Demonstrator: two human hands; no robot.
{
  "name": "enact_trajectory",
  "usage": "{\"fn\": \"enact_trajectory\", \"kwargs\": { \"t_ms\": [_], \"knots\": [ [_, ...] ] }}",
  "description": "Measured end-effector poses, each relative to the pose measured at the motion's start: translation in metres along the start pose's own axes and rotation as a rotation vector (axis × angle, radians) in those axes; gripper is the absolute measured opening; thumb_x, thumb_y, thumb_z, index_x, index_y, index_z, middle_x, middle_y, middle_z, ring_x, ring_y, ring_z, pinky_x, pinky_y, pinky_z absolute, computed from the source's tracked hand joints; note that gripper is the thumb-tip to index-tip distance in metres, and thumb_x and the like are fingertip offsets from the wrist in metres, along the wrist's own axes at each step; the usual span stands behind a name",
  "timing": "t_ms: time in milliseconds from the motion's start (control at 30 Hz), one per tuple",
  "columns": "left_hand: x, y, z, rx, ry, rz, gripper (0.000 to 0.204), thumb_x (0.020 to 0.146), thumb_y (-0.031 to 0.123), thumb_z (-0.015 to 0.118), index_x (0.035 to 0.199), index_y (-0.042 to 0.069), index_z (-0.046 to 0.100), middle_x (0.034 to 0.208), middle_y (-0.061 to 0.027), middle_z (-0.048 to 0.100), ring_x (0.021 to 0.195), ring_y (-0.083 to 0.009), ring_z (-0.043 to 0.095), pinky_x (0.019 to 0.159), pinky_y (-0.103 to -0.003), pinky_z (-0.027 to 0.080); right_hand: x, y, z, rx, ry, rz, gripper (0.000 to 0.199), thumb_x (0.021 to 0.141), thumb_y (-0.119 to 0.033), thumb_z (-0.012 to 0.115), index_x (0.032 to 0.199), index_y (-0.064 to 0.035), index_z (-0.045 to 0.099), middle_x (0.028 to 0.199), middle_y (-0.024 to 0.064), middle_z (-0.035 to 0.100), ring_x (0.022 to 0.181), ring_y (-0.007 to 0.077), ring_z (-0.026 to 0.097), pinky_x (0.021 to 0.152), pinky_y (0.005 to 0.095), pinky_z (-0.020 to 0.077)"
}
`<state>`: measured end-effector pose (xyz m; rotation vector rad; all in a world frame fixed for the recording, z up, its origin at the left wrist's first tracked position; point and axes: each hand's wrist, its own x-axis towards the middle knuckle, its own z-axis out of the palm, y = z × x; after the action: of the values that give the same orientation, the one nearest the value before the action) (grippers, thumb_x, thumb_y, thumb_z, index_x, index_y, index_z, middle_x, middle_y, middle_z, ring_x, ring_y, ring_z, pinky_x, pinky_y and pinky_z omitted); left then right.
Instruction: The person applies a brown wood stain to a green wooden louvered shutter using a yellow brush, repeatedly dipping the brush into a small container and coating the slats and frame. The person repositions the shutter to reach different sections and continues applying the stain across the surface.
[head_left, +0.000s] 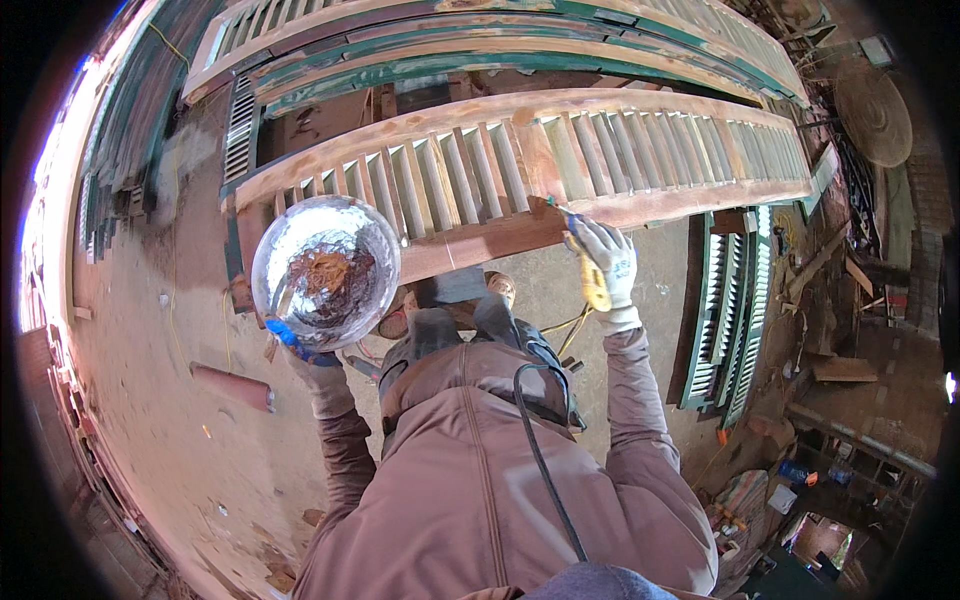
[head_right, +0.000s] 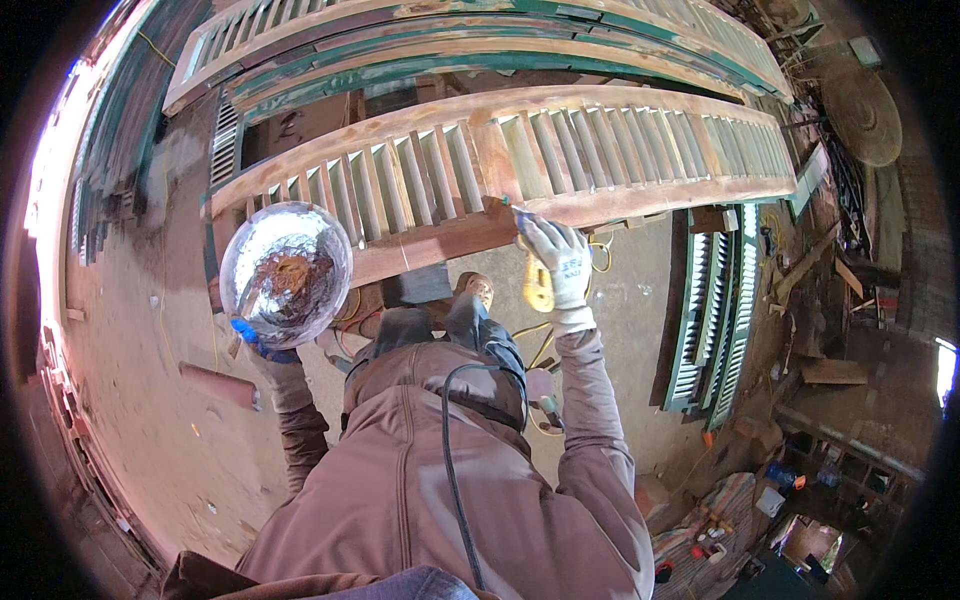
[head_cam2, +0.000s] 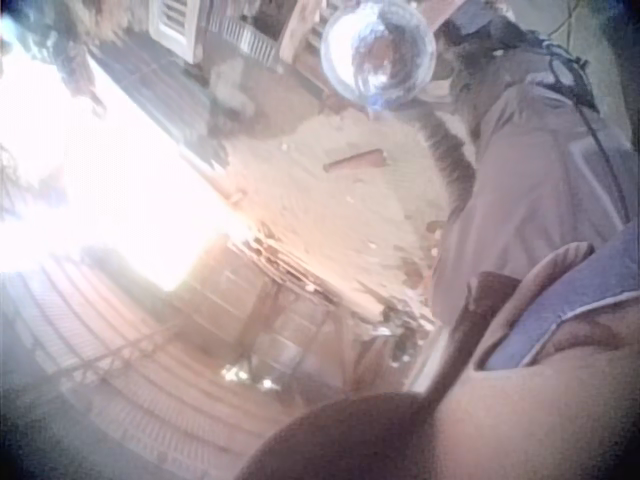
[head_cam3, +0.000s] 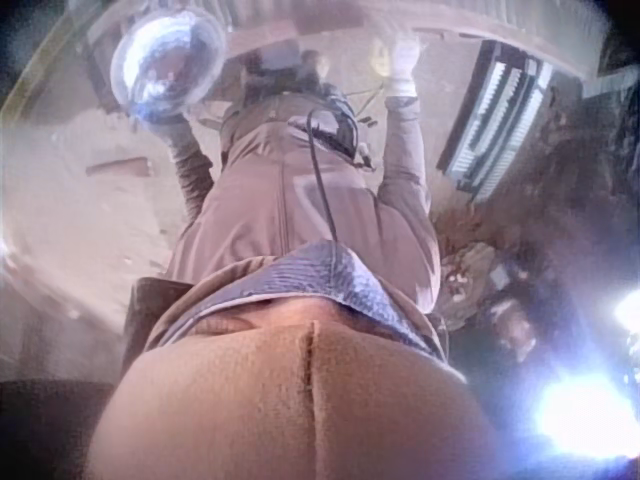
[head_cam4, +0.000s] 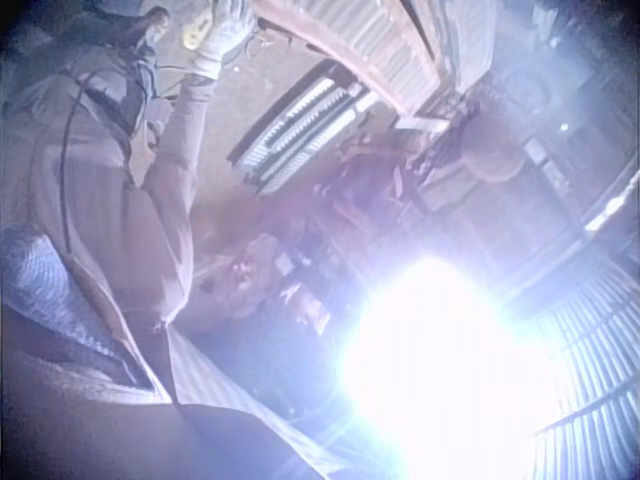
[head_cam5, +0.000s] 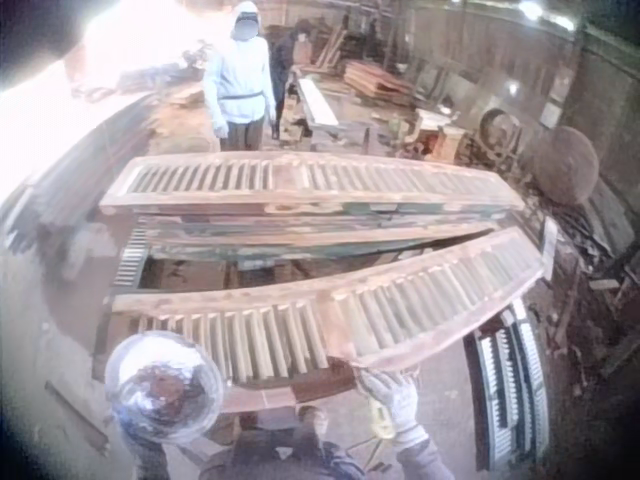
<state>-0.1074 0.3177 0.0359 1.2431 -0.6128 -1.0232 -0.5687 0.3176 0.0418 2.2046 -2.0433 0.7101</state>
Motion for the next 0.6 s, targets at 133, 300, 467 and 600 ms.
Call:
{"fn": "enact_trajectory", "kwargs": {
  "t_ms": [133, 300, 467, 600],
  "knots": [
    [-0.002, -0.002, 0.006, -0.014, 0.036, 0.023, 0.061, 0.111, 0.049, 0.035, 0.149, 0.001, 0.041, 0.142, -0.0123, 0.054, 0.127, -0.0238, 0.056, 0.109, -0.042, 0.047, 0.005, 0.005, 0.025, -0.132, -0.029, -0.072, 0.037, 0.080, -0.027, 0.076, 0.117, -0.0260, 0.073, 0.118, -0.0037, 0.072, 0.107, 0.0197, 0.067, 0.087, 0.0390, 0.0501],
    [0.005, -0.016, -0.002, 0.006, -0.040, -0.013, 0.063, 0.110, 0.051, 0.034, 0.148, 0.002, 0.043, 0.139, -0.0128, 0.057, 0.123, -0.0243, 0.060, 0.107, -0.042, 0.049, -0.019, 0.004, 0.038, -0.151, -0.093, -0.242, 0.035, 0.083, -0.029, 0.072, 0.117, -0.0279, 0.074, 0.118, -0.0057, 0.073, 0.109, 0.0151, 0.066, 0.088, 0.0422, 0.0498],
    [0.009, -0.022, -0.001, -0.058, -0.059, -0.010, 0.062, 0.110, 0.052, 0.034, 0.147, 0.002, 0.044, 0.139, -0.0134, 0.057, 0.123, -0.0248, 0.060, 0.107, -0.043, 0.049, 0.021, 0.007, 0.012, 0.050, -0.004, -0.103, 0.033, 0.081, -0.029, 0.073, 0.113, -0.0230, 0.075, 0.109, -0.0027, 0.076, 0.098, 0.0189, 0.071, 0.082, 0.0408, 0.0510],
    [0.014, -0.019, 0.004, -0.109, -0.092, -0.041, 0.059, 0.111, 0.048, 0.034, 0.147, 0.002, 0.043, 0.140, -0.0140, 0.056, 0.124, -0.0254, 0.060, 0.108, -0.044, 0.049, 0.029, 0.014, 0.023, -0.043, -0.059, -0.107, 0.033, 0.081, -0.029, 0.073, 0.113, -0.0196, 0.076, 0.107, 0.0018, 0.077, 0.095, 0.0222, 0.072, 0.081, 0.0391, 0.0532]
  ]
}}
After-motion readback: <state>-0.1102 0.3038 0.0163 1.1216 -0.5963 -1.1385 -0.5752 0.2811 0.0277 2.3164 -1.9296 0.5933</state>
